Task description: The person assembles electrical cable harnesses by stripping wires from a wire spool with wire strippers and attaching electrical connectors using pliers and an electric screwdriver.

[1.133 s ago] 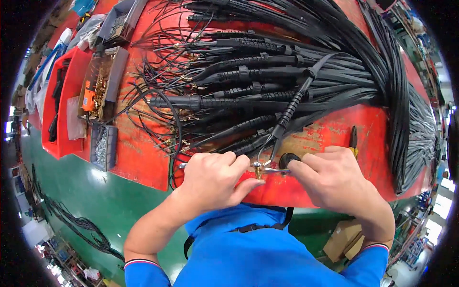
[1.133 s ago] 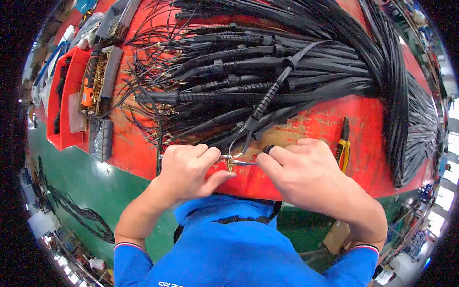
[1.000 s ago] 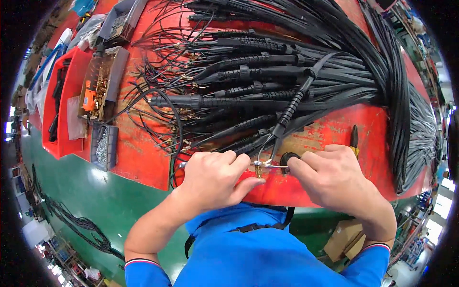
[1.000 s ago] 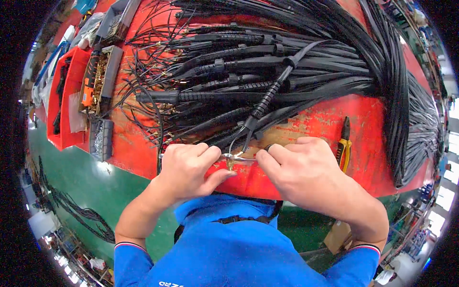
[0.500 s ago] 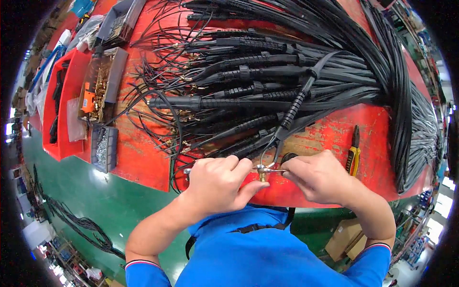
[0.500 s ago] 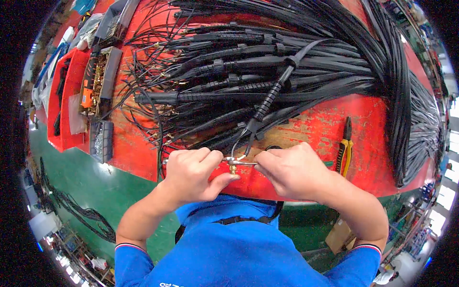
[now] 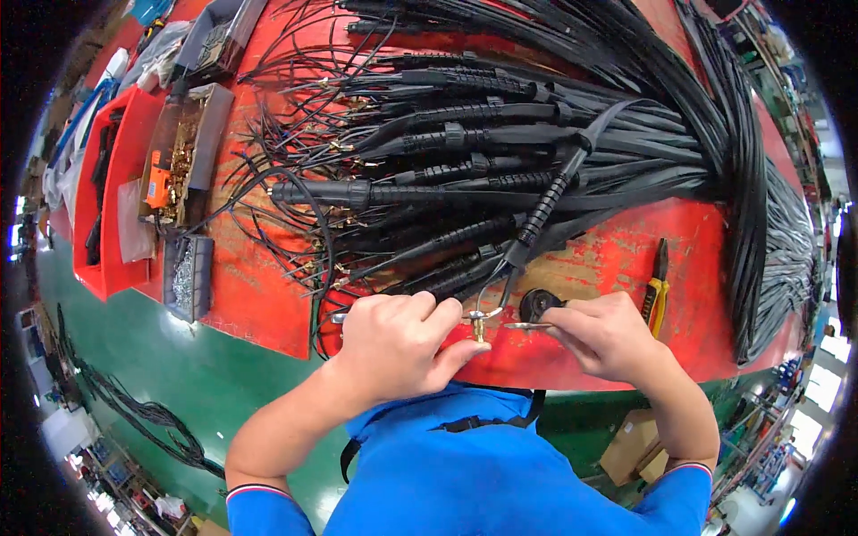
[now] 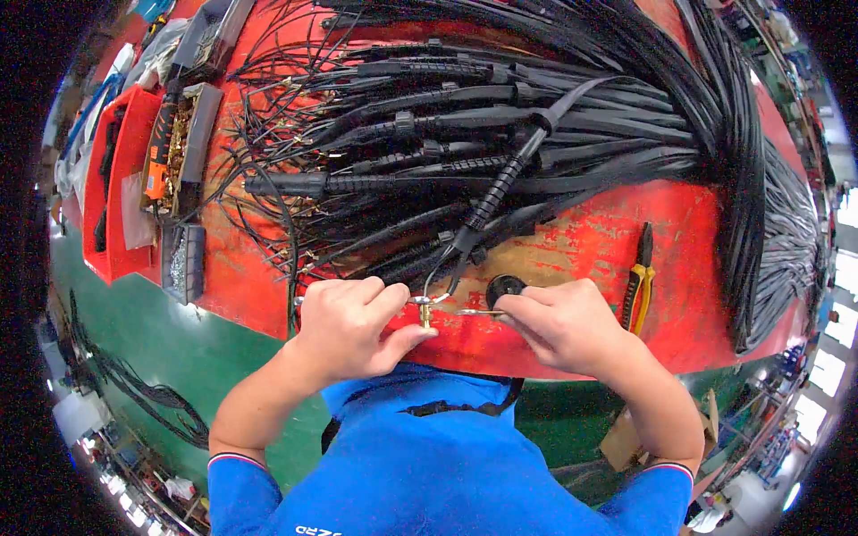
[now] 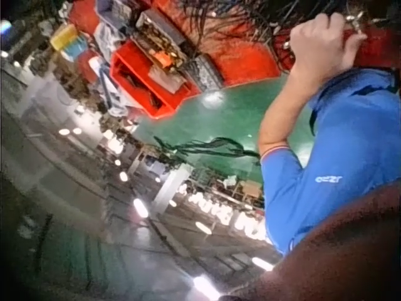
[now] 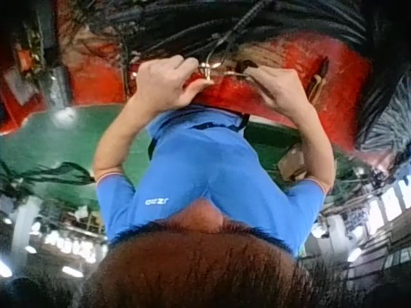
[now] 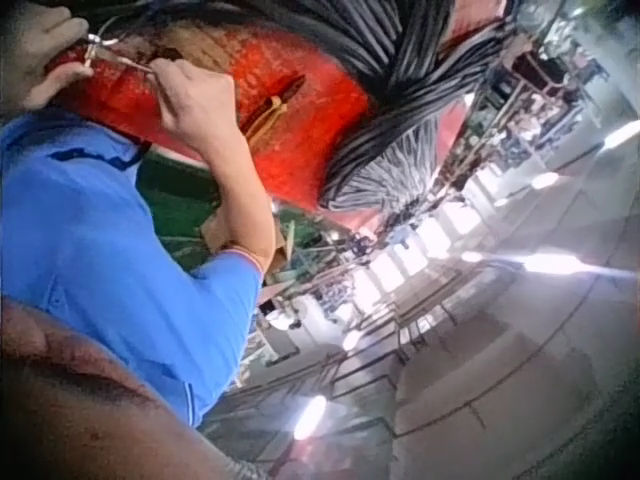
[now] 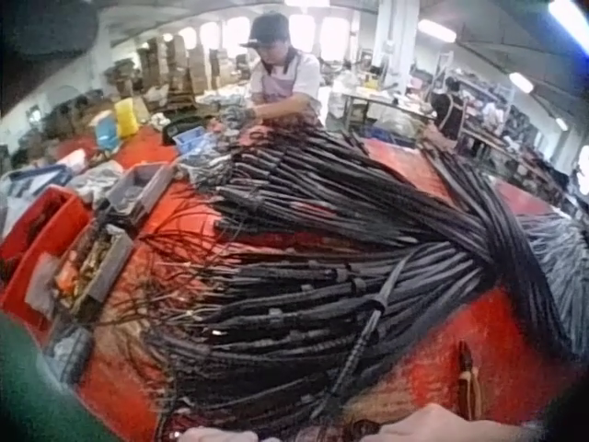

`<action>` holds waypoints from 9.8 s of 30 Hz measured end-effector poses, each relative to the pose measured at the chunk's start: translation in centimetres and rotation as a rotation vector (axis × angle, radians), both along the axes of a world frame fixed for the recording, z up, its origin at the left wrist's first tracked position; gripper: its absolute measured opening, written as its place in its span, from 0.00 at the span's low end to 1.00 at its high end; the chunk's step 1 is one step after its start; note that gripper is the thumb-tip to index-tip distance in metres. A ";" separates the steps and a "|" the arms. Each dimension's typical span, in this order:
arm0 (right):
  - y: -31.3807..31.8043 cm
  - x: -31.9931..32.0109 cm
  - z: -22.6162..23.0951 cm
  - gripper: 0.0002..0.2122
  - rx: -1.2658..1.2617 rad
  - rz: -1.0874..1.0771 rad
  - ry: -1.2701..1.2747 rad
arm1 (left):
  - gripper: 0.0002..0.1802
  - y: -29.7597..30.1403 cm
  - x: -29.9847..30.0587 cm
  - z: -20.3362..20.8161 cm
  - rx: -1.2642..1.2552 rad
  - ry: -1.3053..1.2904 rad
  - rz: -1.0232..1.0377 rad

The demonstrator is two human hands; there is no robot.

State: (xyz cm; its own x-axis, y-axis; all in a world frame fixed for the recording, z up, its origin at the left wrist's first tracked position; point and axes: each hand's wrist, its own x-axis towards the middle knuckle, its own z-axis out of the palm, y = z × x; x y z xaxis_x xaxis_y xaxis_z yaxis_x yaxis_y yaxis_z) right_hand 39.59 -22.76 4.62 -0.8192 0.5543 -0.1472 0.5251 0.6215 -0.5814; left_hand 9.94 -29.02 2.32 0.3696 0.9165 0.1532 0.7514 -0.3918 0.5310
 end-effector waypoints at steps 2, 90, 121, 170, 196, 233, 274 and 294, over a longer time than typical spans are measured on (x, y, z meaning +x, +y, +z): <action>0.0 -0.7 1.8 0.12 0.047 -0.003 0.001 | 0.23 0.1 -0.1 0.2 0.002 0.019 -0.028; -3.1 17.1 -7.5 0.17 0.776 -1.064 -0.206 | 0.11 -2.3 -12.7 -1.0 0.301 0.029 0.900; 9.5 -12.0 -1.1 0.20 0.049 0.691 0.148 | 0.10 -3.9 5.1 -2.7 -0.026 -0.146 0.484; 8.6 -11.9 0.2 0.06 0.346 0.841 0.184 | 0.10 -3.5 3.2 -2.4 -0.018 -0.274 0.213; 8.5 -3.4 2.4 0.09 -0.048 -0.065 0.417 | 0.12 -4.4 3.6 -3.2 0.006 -0.330 0.236; -3.6 -5.0 -7.3 0.13 -1.227 -0.794 0.869 | 0.17 -5.4 6.0 -2.6 -0.078 -0.331 0.317; 10.1 -11.0 0.8 0.07 -0.139 0.199 0.214 | 0.08 -2.3 1.2 -1.3 0.004 -0.382 0.480; 11.6 -10.2 -1.5 0.11 0.056 0.250 0.371 | 0.09 -4.5 -17.2 1.3 0.242 -0.236 0.919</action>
